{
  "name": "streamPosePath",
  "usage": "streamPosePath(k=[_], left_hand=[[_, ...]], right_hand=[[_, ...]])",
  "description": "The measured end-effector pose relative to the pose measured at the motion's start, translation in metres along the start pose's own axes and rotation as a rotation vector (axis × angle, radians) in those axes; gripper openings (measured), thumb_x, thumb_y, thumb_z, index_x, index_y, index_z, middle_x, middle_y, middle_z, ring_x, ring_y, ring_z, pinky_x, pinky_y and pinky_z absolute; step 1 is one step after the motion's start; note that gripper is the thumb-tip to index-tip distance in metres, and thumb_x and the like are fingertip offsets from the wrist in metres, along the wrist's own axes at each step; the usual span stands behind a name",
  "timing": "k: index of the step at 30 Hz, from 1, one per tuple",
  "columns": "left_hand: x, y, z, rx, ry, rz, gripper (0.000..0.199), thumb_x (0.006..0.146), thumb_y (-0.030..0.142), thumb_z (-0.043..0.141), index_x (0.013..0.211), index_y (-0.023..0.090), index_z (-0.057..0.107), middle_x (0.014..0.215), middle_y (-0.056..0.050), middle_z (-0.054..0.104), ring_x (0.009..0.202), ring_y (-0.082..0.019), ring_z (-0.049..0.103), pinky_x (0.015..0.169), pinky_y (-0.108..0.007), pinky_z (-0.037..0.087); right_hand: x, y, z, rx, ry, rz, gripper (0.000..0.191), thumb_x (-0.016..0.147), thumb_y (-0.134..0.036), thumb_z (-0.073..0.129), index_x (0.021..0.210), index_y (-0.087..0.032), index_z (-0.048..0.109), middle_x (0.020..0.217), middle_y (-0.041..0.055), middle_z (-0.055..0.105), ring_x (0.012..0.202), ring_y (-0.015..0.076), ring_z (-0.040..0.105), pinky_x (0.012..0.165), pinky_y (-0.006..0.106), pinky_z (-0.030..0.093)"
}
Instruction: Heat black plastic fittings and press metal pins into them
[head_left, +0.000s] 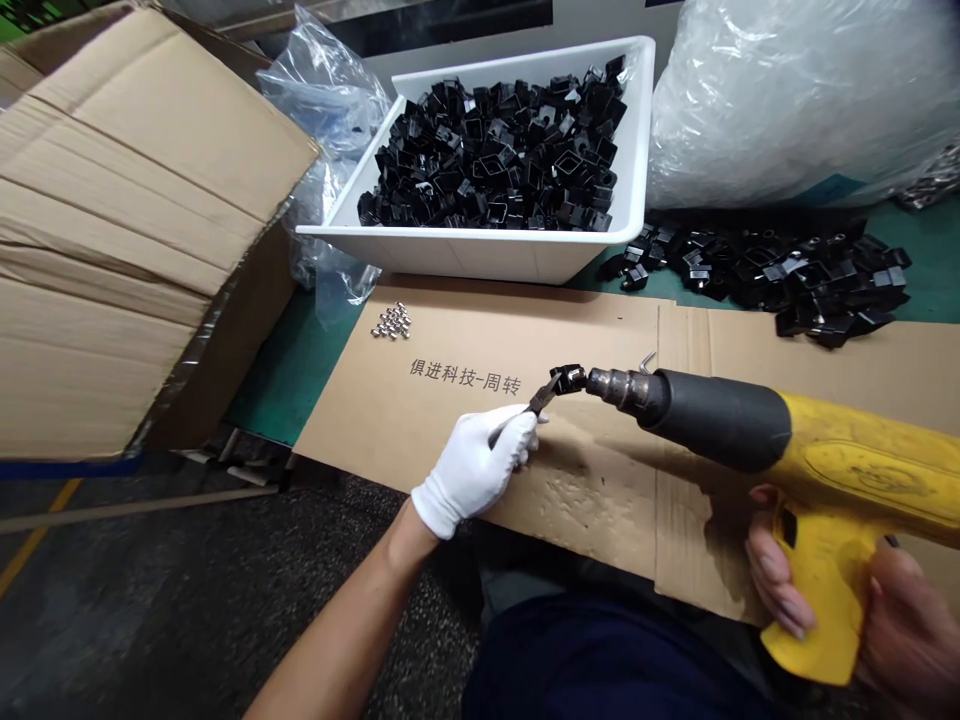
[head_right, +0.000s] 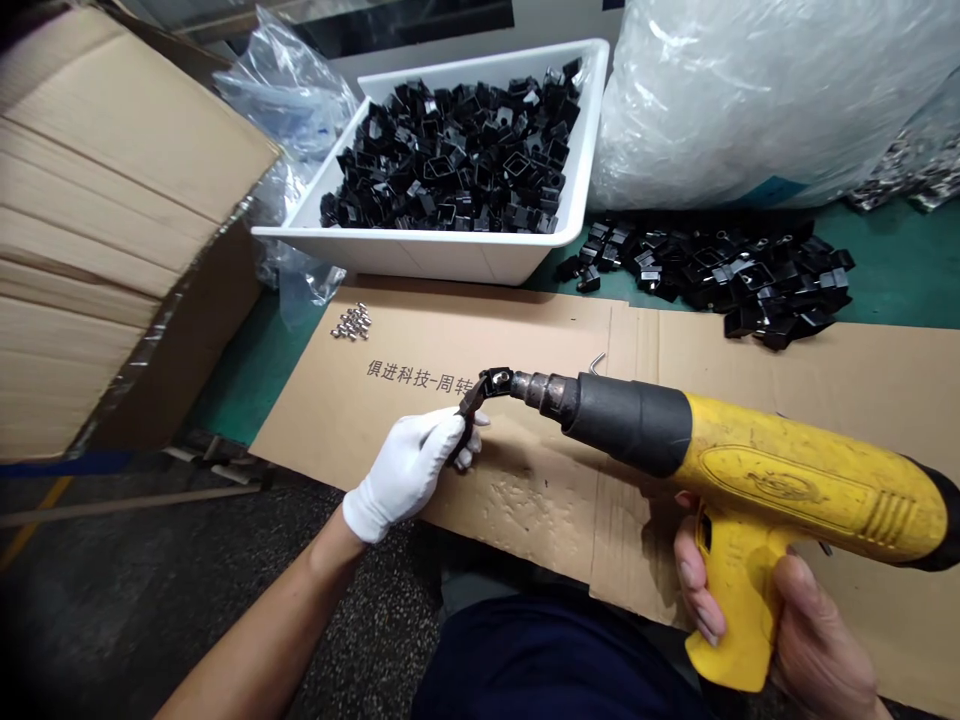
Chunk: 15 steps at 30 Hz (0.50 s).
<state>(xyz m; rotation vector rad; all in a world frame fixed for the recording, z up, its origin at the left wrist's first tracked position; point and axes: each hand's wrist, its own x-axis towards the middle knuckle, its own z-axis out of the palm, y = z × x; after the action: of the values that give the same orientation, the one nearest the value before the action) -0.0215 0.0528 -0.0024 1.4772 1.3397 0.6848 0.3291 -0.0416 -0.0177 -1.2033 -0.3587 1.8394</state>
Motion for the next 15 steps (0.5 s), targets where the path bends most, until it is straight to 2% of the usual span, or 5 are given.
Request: streamPosePath(k=[7, 12, 15], left_hand=[[-0.001, -0.003, 0.0, -0.027, 0.001, 0.0, 0.043, 0.106, 0.047, 0.045, 0.091, 0.015, 0.069, 0.078, -0.004, 0.069, 0.063, -0.012, 0.061, 0.065, -0.028, 0.052], [-0.001, -0.003, -0.001, -0.025, -0.01, -0.012, 0.043, 0.106, 0.048, 0.045, 0.092, 0.015, 0.068, 0.079, -0.004, 0.069, 0.065, -0.013, 0.061, 0.066, -0.029, 0.052], [-0.001, -0.003, -0.001, -0.026, -0.018, -0.01, 0.044, 0.107, 0.049, 0.044, 0.091, 0.016, 0.067, 0.079, -0.003, 0.068, 0.065, -0.013, 0.06, 0.066, -0.029, 0.051]], right_hand=[[0.001, 0.001, -0.004, -0.007, 0.008, -0.005, 0.058, 0.077, -0.065, 0.068, 0.121, -0.026, 0.065, 0.08, 0.0078, 0.065, 0.05, 0.017, 0.051, 0.047, 0.03, 0.047], [0.006, 0.003, -0.019, -0.045, -0.138, -0.016, 0.057, 0.079, -0.062, 0.064, 0.125, -0.028, 0.065, 0.082, 0.0103, 0.066, 0.051, 0.0209, 0.056, 0.046, 0.034, 0.048], [0.005, 0.004, -0.017, -0.014, -0.07, -0.015, 0.059, 0.08, -0.065, 0.064, 0.126, -0.028, 0.064, 0.08, 0.0088, 0.065, 0.05, 0.0199, 0.053, 0.046, 0.033, 0.046]])
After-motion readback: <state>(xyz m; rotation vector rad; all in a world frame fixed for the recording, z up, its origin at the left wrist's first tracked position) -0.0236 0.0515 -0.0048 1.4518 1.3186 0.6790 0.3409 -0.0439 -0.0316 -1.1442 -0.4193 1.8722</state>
